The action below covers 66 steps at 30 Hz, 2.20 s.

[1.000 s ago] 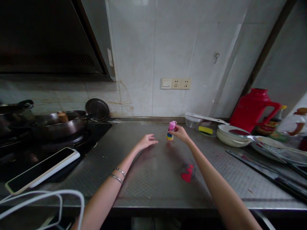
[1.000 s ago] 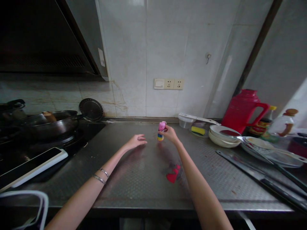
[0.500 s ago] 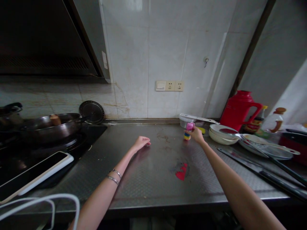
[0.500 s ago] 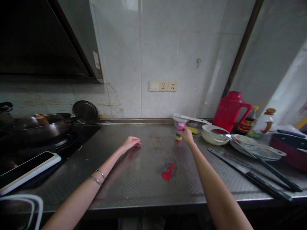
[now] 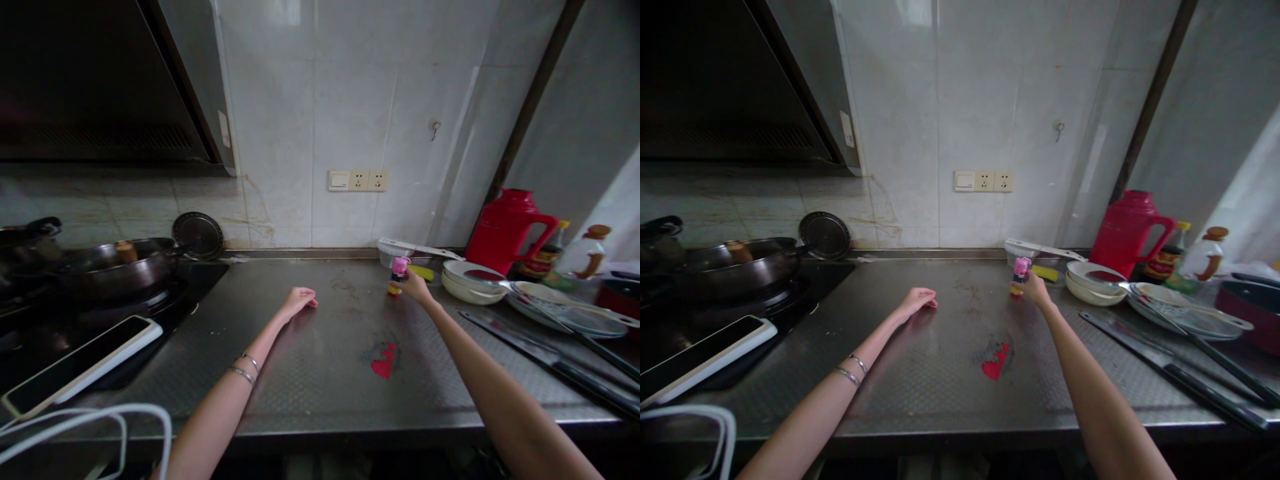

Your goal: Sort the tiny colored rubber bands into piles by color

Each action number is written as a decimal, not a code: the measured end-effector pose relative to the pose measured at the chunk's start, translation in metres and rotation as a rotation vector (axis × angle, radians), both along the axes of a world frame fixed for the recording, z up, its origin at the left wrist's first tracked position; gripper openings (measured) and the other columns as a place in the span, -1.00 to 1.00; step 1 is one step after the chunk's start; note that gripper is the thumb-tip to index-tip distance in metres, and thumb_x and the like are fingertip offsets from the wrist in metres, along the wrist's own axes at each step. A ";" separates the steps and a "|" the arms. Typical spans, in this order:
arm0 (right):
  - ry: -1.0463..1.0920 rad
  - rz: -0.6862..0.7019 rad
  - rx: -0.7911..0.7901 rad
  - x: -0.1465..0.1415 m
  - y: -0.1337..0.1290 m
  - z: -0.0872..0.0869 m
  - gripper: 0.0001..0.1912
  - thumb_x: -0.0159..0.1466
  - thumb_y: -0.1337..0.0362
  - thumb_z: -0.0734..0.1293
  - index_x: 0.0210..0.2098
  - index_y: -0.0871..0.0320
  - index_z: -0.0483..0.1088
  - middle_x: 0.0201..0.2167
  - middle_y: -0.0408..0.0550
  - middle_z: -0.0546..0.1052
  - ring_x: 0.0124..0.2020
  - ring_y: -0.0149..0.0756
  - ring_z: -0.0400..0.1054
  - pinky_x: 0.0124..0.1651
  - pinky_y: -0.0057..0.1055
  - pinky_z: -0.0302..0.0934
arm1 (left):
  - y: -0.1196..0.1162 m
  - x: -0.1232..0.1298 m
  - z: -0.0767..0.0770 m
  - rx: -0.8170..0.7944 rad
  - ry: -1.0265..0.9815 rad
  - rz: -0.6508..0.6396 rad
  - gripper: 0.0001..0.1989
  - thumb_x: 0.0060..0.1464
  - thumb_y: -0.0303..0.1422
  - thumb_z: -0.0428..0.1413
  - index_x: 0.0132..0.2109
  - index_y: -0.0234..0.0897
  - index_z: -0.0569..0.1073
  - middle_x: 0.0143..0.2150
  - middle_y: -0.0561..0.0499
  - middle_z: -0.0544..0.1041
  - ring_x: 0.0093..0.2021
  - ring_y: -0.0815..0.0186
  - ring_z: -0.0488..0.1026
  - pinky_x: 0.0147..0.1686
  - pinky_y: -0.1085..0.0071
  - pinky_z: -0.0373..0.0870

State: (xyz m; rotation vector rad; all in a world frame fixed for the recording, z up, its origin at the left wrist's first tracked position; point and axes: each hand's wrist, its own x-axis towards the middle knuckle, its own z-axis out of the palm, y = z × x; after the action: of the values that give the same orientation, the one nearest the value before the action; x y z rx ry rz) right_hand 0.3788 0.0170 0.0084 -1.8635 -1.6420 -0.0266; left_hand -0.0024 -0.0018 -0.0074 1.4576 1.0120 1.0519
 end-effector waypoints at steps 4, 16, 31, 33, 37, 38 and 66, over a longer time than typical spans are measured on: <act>-0.049 -0.043 -0.205 0.002 -0.013 0.011 -0.29 -0.15 -0.09 0.34 -0.17 0.33 0.29 -0.30 0.18 0.46 -0.29 -0.11 0.37 -0.37 -0.40 0.19 | 0.003 0.001 -0.010 0.032 -0.051 0.018 -0.79 -0.04 -0.40 0.07 -0.24 -0.46 0.39 -0.54 -0.03 0.49 -0.51 0.41 0.44 -0.40 0.48 0.35; -0.321 0.120 -0.513 -0.173 -0.070 0.039 -0.70 0.06 0.18 0.25 -0.29 0.21 0.44 -0.35 0.17 0.50 -0.25 -0.10 0.40 -0.29 -0.27 0.23 | -0.003 -0.002 0.002 -0.041 -0.021 0.003 -0.70 -0.09 -0.51 0.08 -0.13 -0.48 0.35 -0.54 0.00 0.47 -0.57 0.47 0.40 -0.46 0.52 0.32; -0.301 0.203 -0.297 -0.208 -0.070 -0.002 -0.69 0.20 0.15 0.07 -0.17 0.19 0.22 -0.30 0.12 0.47 -0.26 -0.13 0.39 -0.30 -0.32 0.18 | -0.016 -0.052 0.011 0.149 0.570 0.390 -0.87 -0.13 -0.49 0.01 -0.49 -0.41 0.45 -0.62 0.05 0.38 -0.57 0.46 0.28 -0.52 0.55 0.16; -0.288 0.222 -0.305 -0.206 -0.069 -0.005 -0.72 0.20 0.14 0.08 -0.20 0.17 0.22 -0.30 0.09 0.46 -0.25 -0.14 0.38 -0.30 -0.33 0.16 | -0.020 -0.054 0.008 0.151 0.586 0.401 -0.85 -0.12 -0.47 0.00 -0.53 -0.39 0.43 -0.65 0.07 0.35 -0.59 0.45 0.28 -0.53 0.55 0.16; -0.274 0.239 -0.302 -0.203 -0.067 -0.006 -0.74 0.19 0.15 0.09 -0.21 0.15 0.21 -0.29 0.06 0.46 -0.24 -0.14 0.36 -0.30 -0.35 0.14 | -0.026 -0.054 0.005 0.151 0.611 0.418 -0.84 -0.11 -0.45 -0.02 -0.55 -0.37 0.40 -0.69 0.09 0.32 -0.62 0.45 0.27 -0.56 0.56 0.14; -0.273 0.241 -0.305 -0.202 -0.067 -0.006 -0.74 0.18 0.15 0.10 -0.20 0.15 0.21 -0.29 0.05 0.45 -0.23 -0.15 0.36 -0.29 -0.36 0.13 | -0.026 -0.054 0.005 0.152 0.617 0.421 -0.84 -0.11 -0.45 -0.02 -0.55 -0.37 0.40 -0.70 0.10 0.31 -0.62 0.45 0.27 -0.56 0.56 0.14; -0.242 0.275 -0.332 -0.199 -0.067 -0.004 -0.73 0.17 0.18 0.11 -0.17 0.14 0.21 -0.29 0.04 0.45 -0.25 -0.18 0.35 -0.30 -0.40 0.11 | -0.019 -0.058 0.000 0.239 0.725 0.415 -0.86 -0.11 -0.42 0.01 -0.53 -0.36 0.41 -0.58 0.04 0.42 -0.52 0.41 0.32 -0.50 0.54 0.14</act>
State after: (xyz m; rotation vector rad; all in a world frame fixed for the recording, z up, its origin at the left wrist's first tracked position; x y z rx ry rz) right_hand 0.1793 -0.0499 0.0048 -1.9108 -2.1691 0.1514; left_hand -0.0600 -0.0206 -0.0079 1.9382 1.8094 0.9600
